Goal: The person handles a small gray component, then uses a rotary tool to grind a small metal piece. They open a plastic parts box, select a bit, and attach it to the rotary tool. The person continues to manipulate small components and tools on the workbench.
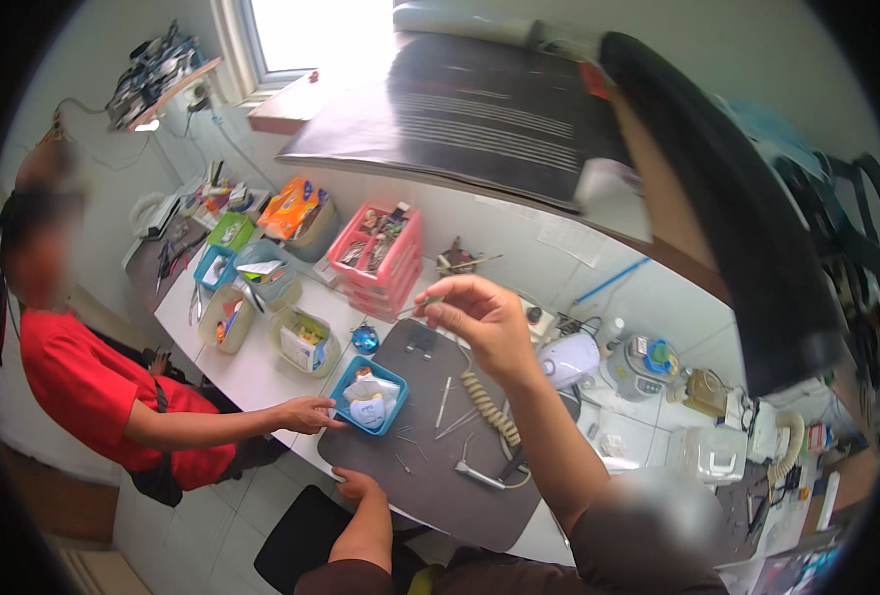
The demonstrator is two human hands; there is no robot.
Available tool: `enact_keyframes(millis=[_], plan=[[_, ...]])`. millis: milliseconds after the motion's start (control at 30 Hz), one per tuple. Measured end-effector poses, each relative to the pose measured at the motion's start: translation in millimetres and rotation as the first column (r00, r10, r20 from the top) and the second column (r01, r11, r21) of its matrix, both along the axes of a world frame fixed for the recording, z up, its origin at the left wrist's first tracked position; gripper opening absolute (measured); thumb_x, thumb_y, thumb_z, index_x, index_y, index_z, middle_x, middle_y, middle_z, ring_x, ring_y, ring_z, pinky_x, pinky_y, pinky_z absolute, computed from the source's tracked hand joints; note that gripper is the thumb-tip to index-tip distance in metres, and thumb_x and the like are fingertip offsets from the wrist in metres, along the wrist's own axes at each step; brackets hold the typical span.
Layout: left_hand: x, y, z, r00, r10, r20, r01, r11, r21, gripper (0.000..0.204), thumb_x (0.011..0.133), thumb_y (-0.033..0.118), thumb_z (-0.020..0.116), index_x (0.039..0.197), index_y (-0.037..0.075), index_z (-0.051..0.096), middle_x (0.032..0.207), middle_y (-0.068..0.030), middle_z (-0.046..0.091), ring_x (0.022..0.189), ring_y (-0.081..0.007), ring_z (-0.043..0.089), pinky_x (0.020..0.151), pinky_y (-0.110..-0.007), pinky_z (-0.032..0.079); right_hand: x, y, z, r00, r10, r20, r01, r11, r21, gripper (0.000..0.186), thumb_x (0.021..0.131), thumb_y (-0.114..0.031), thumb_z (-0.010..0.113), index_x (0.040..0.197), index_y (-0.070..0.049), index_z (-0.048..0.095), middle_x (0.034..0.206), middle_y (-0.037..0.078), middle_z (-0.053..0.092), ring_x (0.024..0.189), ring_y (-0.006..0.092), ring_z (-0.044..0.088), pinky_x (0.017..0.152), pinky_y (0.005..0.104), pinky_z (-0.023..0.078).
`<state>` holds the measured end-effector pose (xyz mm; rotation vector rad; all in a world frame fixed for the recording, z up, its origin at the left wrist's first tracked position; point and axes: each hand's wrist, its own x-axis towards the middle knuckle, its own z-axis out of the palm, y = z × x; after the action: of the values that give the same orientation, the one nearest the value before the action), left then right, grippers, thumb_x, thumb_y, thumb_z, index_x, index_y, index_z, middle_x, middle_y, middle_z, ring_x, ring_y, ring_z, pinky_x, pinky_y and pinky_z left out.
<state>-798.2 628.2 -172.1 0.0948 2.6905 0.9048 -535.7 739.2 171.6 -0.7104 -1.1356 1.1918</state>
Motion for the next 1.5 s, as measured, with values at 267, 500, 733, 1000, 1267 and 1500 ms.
enact_keyframes(millis=[267,500,733,1000,1267,1500], plan=[[-2.6,-5.6,5.5,0.987,-0.076,0.14,0.076,0.997,0.01,0.08,0.097,0.064,0.038,0.117,-0.009,0.064,0.113,-0.0319,0.067,0.104,-0.0488,0.065,0.093,-0.055,0.051,54.2,-175.0,25.3,0.992,-0.109,-0.058,0.114,0.988,0.102,0.025,0.084,0.003,0.075,0.107,0.003,0.065,0.099,0.017,0.071,0.093,0.0214,0.072,0.078,0.0326,0.062],[-0.8,-14.6,-1.2,0.943,-0.152,0.296,0.092,0.974,0.208,0.083,0.096,0.063,0.04,0.112,-0.015,0.064,0.115,-0.0331,0.066,0.108,-0.0485,0.064,0.098,-0.054,0.05,99.0,-326.0,16.4,0.965,-0.259,0.051,0.253,0.963,0.097,0.029,0.086,0.014,0.064,0.113,0.003,0.064,0.1,0.013,0.07,0.093,0.0222,0.071,0.081,0.0341,0.06],[10.6,-54.7,-40.0,0.951,-0.246,0.186,0.194,0.946,0.26,0.086,0.098,0.067,0.036,0.118,-0.013,0.06,0.115,-0.0353,0.064,0.106,-0.0509,0.063,0.093,-0.055,0.05,127.8,-464.7,16.0,0.822,-0.527,0.215,0.556,0.824,-0.108,0.017,0.084,0.011,0.068,0.099,0.003,0.065,0.09,0.013,0.071,0.084,0.0191,0.072,0.077,0.032,0.059],[60.0,-87.9,-10.4,0.914,-0.105,0.392,0.003,0.967,0.253,0.089,0.098,0.07,0.032,0.119,-0.013,0.057,0.114,-0.0324,0.065,0.106,-0.0484,0.063,0.092,-0.054,0.05,159.8,-551.5,-53.5,0.518,-0.772,0.369,0.847,0.522,-0.098,0.015,0.094,-0.007,0.068,0.104,0.003,0.065,0.081,0.005,0.063,0.07,0.0142,0.061,0.068,0.0276,0.05],[66.1,-89.5,12.8,0.93,-0.108,0.351,0.009,0.962,0.273,0.069,0.103,0.061,0.031,0.13,0.001,0.053,0.114,-0.0272,0.067,0.102,-0.0466,0.065,0.084,-0.055,0.051,163.6,-502.0,-53.0,0.492,-0.606,0.625,0.835,0.53,-0.143,0.02,0.094,-0.015,0.071,0.099,-0.001,0.057,0.074,0.002,0.057,0.068,0.0117,0.058,0.063,0.0261,0.048],[66.8,-85.6,11.7,0.947,-0.098,0.306,0.033,0.977,0.212,0.066,0.104,0.058,0.031,0.137,0.004,0.052,0.124,-0.0241,0.065,0.109,-0.0447,0.063,0.088,-0.053,0.05,154.8,-391.0,-62.4,0.511,-0.579,0.635,0.818,0.554,-0.154,0.022,0.095,-0.01,0.069,0.092,-0.006,0.047,0.077,0.002,0.055,0.068,0.0107,0.059,0.06,0.0248,0.05]])
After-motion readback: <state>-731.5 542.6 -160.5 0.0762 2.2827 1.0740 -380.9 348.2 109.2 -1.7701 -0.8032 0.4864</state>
